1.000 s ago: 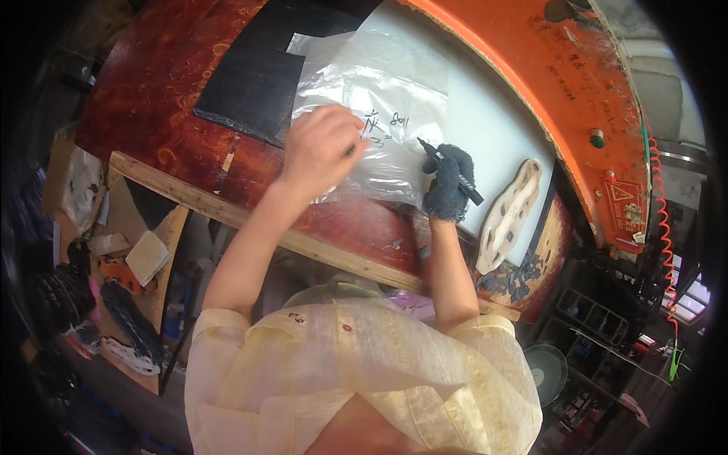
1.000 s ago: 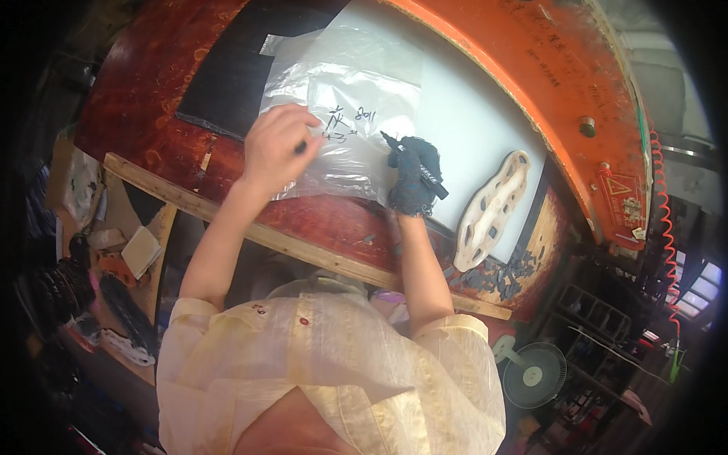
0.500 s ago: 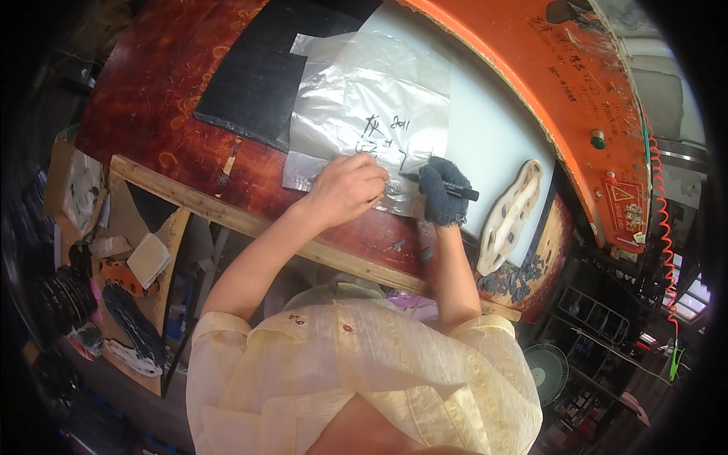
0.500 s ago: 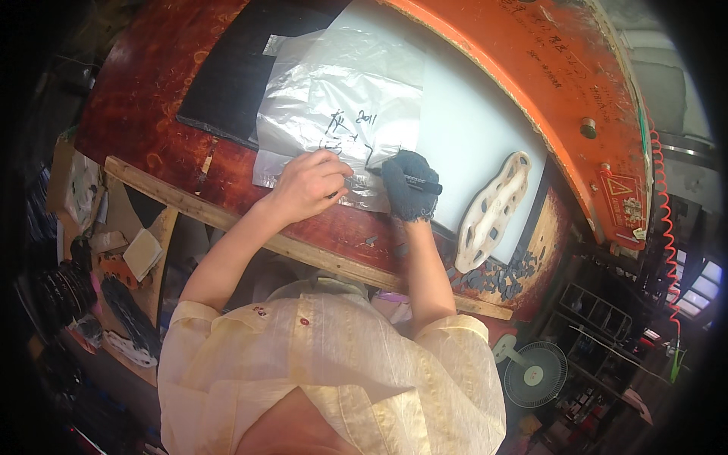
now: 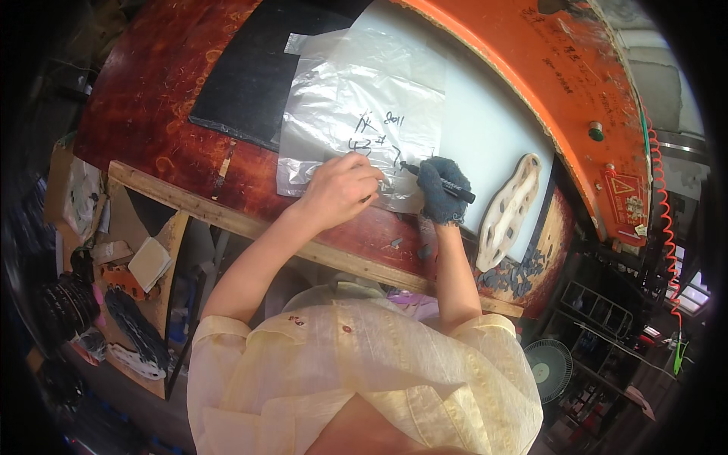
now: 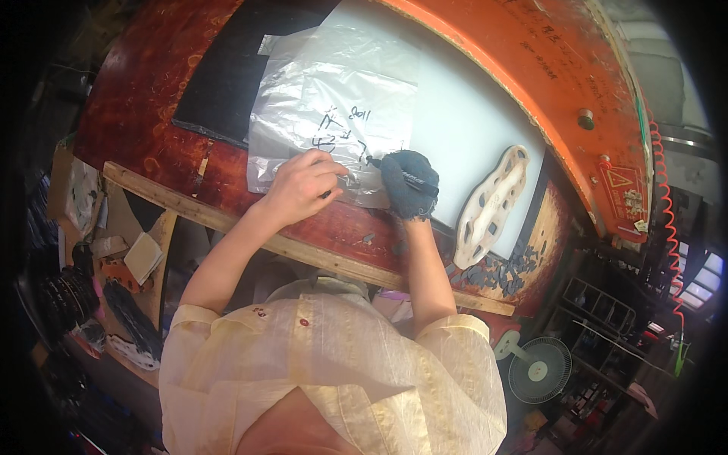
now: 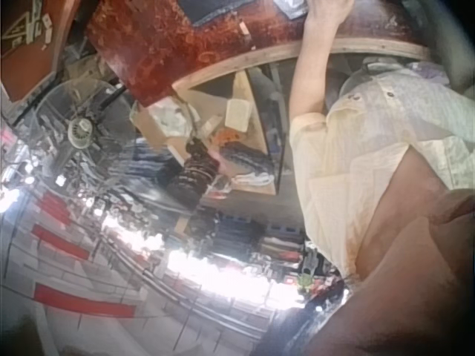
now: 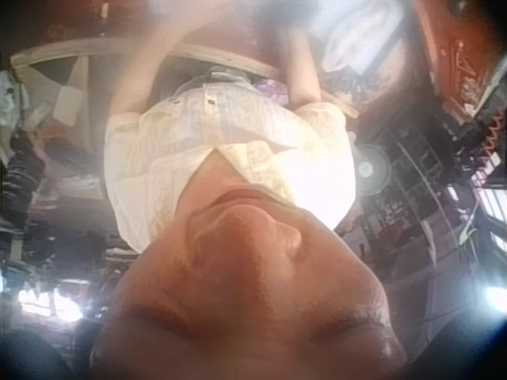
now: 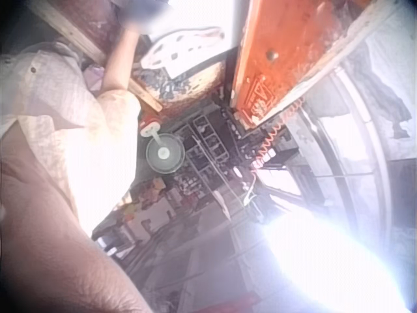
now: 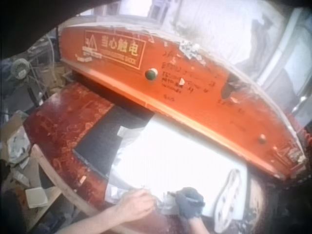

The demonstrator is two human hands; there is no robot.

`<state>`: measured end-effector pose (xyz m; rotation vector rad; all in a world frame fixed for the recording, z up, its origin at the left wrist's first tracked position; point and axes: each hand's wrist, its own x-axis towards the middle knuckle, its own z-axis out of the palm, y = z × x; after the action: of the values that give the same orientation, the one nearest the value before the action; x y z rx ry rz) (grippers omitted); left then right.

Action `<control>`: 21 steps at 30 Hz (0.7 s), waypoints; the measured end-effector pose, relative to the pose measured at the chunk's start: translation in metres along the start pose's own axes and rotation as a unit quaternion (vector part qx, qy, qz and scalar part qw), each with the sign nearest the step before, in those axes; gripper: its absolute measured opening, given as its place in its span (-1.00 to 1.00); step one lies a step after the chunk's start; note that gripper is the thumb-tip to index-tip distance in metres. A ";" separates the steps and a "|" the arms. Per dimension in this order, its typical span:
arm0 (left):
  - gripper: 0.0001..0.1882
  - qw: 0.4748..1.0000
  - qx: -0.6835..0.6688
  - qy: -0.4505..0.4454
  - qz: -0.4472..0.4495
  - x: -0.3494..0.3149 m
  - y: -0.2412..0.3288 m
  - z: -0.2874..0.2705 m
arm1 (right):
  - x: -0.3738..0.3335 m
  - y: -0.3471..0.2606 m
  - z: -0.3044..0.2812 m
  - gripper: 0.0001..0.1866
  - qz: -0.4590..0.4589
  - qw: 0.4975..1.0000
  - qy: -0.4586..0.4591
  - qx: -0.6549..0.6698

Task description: The person handles several gray molded plastic parts, places them into a clear plastic bag, and writes on the bag with a marker. They then use a green tool to scrape residue from a white mold and place the mold on the table.

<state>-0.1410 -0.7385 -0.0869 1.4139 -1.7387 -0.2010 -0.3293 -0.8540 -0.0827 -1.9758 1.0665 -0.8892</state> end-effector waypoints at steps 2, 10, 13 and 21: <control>-0.77 1.000 -0.009 -0.006 -0.005 0.000 0.000 -0.001 | 0.000 0.001 -0.001 -0.83 0.005 0.996 -0.016 -0.083; -0.74 1.000 -0.017 -0.018 -0.015 0.001 -0.001 -0.003 | 0.000 -0.005 0.000 -0.82 0.014 0.999 0.030 -0.005; -0.74 1.000 -0.017 -0.016 -0.018 0.001 0.000 -0.003 | -0.001 -0.006 0.000 -0.81 0.042 0.999 0.016 0.006; -0.75 0.999 -0.017 -0.013 -0.025 0.001 -0.001 -0.001 | -0.002 -0.002 -0.003 -0.83 -0.021 0.995 0.035 -0.095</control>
<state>-0.1395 -0.7391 -0.0860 1.4383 -1.7134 -0.2752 -0.3320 -0.8519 -0.0801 -2.1435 1.1931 -0.9144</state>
